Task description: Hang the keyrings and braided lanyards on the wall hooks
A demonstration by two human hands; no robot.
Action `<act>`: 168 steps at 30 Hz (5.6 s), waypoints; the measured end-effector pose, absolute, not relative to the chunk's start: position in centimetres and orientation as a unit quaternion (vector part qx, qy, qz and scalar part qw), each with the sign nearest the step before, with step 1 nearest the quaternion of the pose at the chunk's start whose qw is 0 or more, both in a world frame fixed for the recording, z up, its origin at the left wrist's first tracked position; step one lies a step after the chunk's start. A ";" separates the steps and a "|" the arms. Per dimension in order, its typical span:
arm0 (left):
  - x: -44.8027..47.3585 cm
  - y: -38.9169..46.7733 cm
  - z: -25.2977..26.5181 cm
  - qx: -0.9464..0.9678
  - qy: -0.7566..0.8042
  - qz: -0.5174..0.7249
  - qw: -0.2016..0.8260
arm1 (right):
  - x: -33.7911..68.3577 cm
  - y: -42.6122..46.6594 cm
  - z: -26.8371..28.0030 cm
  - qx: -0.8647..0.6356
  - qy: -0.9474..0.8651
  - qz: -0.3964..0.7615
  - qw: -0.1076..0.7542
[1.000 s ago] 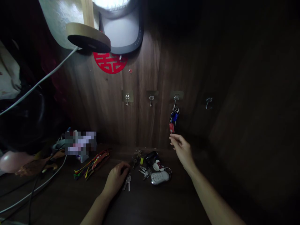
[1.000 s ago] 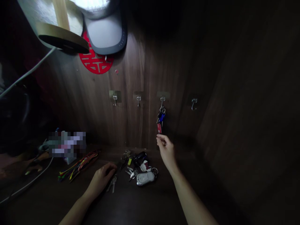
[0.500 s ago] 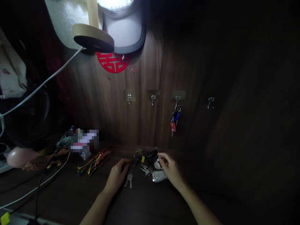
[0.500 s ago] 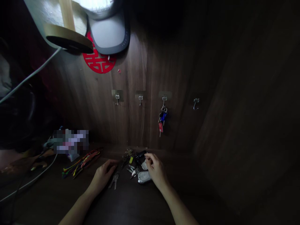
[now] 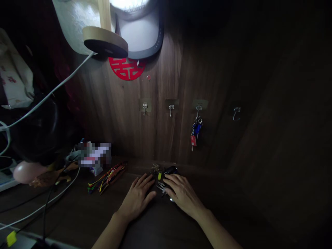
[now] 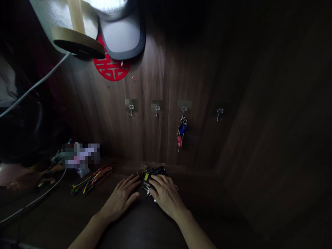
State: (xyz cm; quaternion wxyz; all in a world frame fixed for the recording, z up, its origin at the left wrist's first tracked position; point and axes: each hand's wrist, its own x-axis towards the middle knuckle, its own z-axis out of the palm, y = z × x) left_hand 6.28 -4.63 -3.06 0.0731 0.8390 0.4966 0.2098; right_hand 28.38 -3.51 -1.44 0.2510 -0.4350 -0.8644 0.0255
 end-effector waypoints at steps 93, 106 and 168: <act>8.6 10.4 13.0 0.516 0.417 0.743 0.090 | 29.5 -1.6 -3.4 -0.466 -0.796 -0.037 0.384; 7.5 9.0 7.1 0.514 0.453 0.706 0.179 | 29.4 -1.9 -2.9 -0.481 -0.804 -0.033 0.347; 5.2 0.7 -2.8 0.711 0.611 0.349 0.012 | 29.9 -1.8 -3.0 -0.449 -0.822 -0.048 0.346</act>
